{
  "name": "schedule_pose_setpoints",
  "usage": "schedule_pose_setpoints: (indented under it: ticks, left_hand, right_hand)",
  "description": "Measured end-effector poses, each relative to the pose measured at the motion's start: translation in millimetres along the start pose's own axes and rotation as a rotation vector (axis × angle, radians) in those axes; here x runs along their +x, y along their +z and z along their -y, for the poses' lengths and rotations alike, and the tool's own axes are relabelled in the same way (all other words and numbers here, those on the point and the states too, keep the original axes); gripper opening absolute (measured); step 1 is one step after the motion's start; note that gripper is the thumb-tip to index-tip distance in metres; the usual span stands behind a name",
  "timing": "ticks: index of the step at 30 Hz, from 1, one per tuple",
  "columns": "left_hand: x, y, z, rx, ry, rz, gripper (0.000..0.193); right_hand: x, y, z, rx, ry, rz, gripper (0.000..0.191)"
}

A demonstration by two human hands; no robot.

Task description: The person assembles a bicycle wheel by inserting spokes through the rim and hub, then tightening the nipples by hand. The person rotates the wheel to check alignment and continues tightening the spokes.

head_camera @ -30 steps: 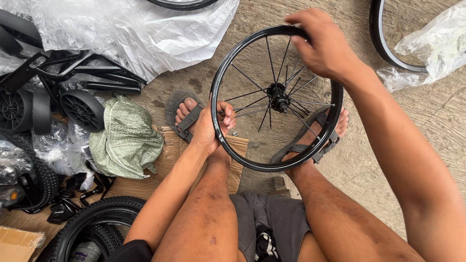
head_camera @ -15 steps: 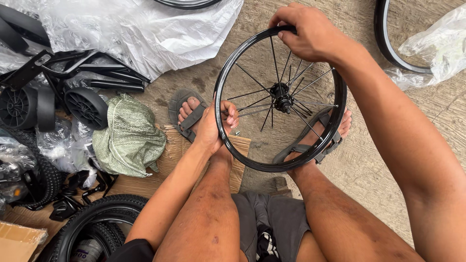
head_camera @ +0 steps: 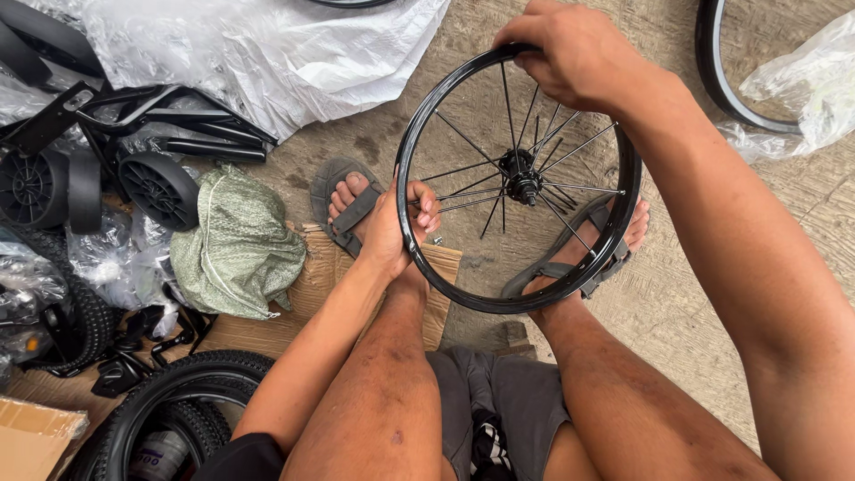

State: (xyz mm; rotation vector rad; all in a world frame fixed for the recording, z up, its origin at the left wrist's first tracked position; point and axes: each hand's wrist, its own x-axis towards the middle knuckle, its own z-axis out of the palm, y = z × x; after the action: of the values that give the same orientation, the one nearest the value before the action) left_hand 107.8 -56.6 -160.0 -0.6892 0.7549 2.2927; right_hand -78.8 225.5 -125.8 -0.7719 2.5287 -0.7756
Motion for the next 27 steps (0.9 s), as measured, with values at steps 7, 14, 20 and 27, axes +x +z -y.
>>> schedule_pose_setpoints:
  ticks: [7, 14, 20, 27]
  left_hand:
    - [-1, 1, 0, 0.022, 0.005, 0.002, 0.056]
    - [0, 0, 1, 0.054, 0.005, 0.003, 0.057]
    - [-2, 2, 2, 0.035, -0.004, -0.018, 0.058]
    - [0, -1, 0, 0.04, -0.02, 0.003, 0.058]
  right_hand:
    - [7, -2, -1, 0.118, 0.107, 0.072, 0.026]
    - [14, -9, -6, 0.149, 0.127, 0.151, 0.029]
    - [15, -9, -4, 0.157, 0.123, 0.151, 0.025]
    - [-24, 3, 48, 0.05, -0.013, -0.297, 0.036]
